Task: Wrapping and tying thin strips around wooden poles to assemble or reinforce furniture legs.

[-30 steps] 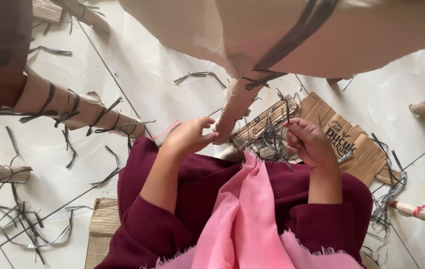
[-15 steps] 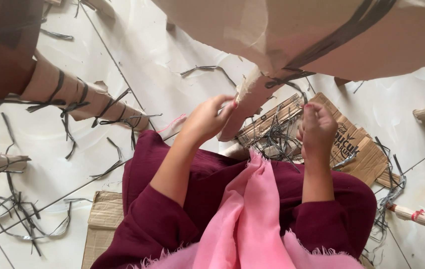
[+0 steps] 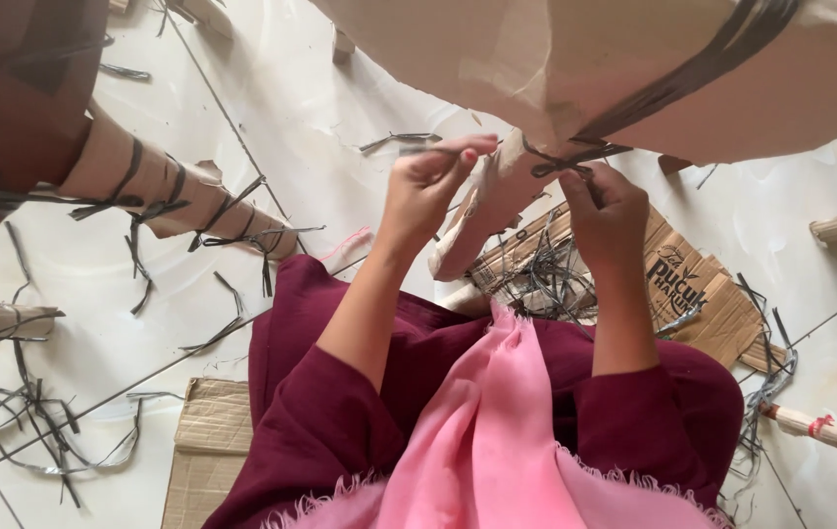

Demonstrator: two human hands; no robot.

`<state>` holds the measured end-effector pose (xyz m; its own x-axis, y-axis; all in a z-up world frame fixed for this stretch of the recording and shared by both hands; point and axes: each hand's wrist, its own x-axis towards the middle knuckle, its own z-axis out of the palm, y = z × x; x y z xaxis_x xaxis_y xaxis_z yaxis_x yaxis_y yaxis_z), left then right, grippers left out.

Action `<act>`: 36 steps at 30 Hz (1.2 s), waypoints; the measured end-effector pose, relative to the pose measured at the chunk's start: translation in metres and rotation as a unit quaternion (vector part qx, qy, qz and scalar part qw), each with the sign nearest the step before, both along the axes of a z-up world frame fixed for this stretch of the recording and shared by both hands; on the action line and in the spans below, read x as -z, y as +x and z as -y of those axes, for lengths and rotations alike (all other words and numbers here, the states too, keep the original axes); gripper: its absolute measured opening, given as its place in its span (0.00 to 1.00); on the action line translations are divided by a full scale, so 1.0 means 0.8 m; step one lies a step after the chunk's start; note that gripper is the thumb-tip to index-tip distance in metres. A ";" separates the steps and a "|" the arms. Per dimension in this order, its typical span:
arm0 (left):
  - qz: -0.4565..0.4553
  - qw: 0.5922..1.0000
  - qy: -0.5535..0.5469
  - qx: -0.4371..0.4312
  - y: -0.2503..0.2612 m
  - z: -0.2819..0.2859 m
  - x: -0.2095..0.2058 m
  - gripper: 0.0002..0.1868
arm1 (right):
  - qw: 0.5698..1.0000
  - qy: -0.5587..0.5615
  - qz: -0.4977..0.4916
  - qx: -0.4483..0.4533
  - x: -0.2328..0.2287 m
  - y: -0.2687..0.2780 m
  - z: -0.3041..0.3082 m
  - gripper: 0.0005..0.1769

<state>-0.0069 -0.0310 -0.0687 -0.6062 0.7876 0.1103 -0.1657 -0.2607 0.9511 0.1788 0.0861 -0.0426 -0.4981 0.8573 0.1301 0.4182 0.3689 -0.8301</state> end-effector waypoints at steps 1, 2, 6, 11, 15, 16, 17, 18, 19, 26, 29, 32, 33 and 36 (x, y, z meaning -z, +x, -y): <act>-0.058 0.998 -0.012 -0.007 -0.002 0.012 -0.008 0.09 | 1.000 0.022 -0.018 0.005 0.000 0.001 0.007 0.11; -0.116 0.993 -0.024 -0.014 -0.004 0.024 -0.016 0.06 | 0.998 0.044 -0.036 0.010 0.001 0.003 0.014 0.11; -0.307 0.948 0.050 -0.060 0.002 0.029 -0.009 0.06 | 0.978 0.184 -0.092 -0.026 0.000 -0.005 0.041 0.04; -0.386 0.910 0.072 -0.134 0.021 0.019 -0.037 0.07 | 0.946 0.298 -0.106 -0.066 -0.001 -0.011 0.055 0.05; -0.434 0.888 0.080 -0.130 0.018 0.010 -0.034 0.04 | 0.939 0.310 -0.125 -0.081 0.006 -0.009 0.052 0.05; -0.471 0.866 0.091 -0.143 0.018 0.008 -0.033 0.04 | 0.933 0.325 -0.127 -0.091 0.007 -0.008 0.052 0.03; -0.506 0.842 0.102 -0.156 0.018 0.006 -0.031 0.06 | 0.926 0.340 -0.130 -0.100 0.009 -0.007 0.052 0.02; -0.505 0.843 0.101 -0.154 0.018 0.003 -0.027 0.06 | 0.927 0.338 -0.129 -0.099 0.007 -0.009 0.052 0.02; -0.523 0.829 0.108 -0.164 0.018 -0.001 -0.024 0.09 | 0.925 0.345 -0.124 -0.104 0.006 -0.012 0.052 0.03; -0.555 0.801 0.083 -0.209 0.022 -0.005 -0.025 0.09 | 0.910 0.363 -0.174 -0.101 0.025 -0.017 0.046 0.03; -0.556 0.801 0.101 -0.198 0.027 -0.012 -0.026 0.11 | 0.906 0.370 -0.183 -0.092 0.015 -0.029 0.053 0.02; -0.544 0.809 0.124 -0.183 0.023 -0.015 -0.027 0.12 | 0.905 0.375 -0.180 -0.091 0.019 -0.027 0.047 0.02; -0.544 0.810 0.124 -0.181 0.022 -0.015 -0.027 0.12 | 0.906 0.374 -0.179 -0.090 0.014 -0.028 0.048 0.02; -0.568 0.797 0.109 -0.172 0.020 -0.015 -0.029 0.09 | 0.904 0.384 -0.165 -0.087 -0.003 -0.027 0.048 0.02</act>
